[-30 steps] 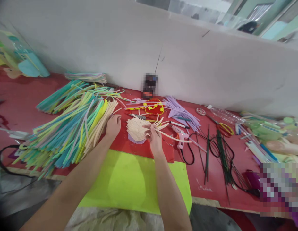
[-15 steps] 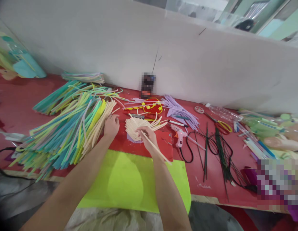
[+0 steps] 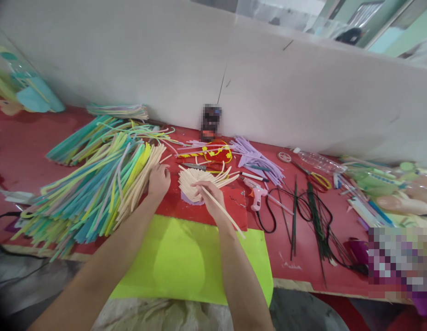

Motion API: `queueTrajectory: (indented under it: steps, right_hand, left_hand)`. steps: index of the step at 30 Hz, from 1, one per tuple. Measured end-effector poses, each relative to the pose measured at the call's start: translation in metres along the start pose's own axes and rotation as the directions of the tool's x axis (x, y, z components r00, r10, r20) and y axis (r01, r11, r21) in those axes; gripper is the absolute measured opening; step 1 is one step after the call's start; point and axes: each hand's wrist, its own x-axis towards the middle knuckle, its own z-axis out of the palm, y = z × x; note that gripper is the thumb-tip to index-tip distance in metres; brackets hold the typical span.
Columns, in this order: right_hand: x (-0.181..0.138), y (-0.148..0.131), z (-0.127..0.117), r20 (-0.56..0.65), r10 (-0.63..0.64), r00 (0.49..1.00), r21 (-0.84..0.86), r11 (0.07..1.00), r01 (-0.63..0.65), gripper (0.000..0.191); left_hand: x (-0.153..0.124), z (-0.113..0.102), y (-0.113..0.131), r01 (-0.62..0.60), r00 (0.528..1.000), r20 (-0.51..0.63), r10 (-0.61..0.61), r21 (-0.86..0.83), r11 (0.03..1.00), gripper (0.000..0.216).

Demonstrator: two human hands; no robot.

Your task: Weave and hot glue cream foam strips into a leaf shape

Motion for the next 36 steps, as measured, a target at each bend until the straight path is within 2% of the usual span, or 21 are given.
queueTrajectory:
  steps: [14, 22, 28, 36]
  right_hand:
    - [0.007, 0.005, -0.008, -0.100, 0.089, 0.991, 0.172, 0.983, -0.071, 0.033]
    - [0.009, 0.008, -0.013, -0.233, 0.170, 0.958, 0.293, 0.951, -0.098, 0.035]
    - [0.009, 0.008, -0.013, -0.238, 0.215, 0.947, 0.355, 0.927, -0.121, 0.036]
    - [0.009, 0.007, -0.014, -0.233, 0.215, 0.948, 0.368, 0.922, -0.118, 0.034]
  left_hand:
    - [-0.001, 0.002, 0.000, -0.015, 0.999, 0.048, 0.011, 0.077, 0.997, 0.027]
    - [-0.001, 0.001, -0.001, -0.052, 0.995, 0.094, 0.045, 0.070, 0.996, 0.032]
    - [-0.001, 0.001, -0.001, -0.051, 0.994, 0.103, 0.045, 0.056, 0.997, 0.035]
    - [-0.002, -0.001, 0.000, -0.043, 0.997, 0.066, 0.042, 0.009, 0.999, 0.037]
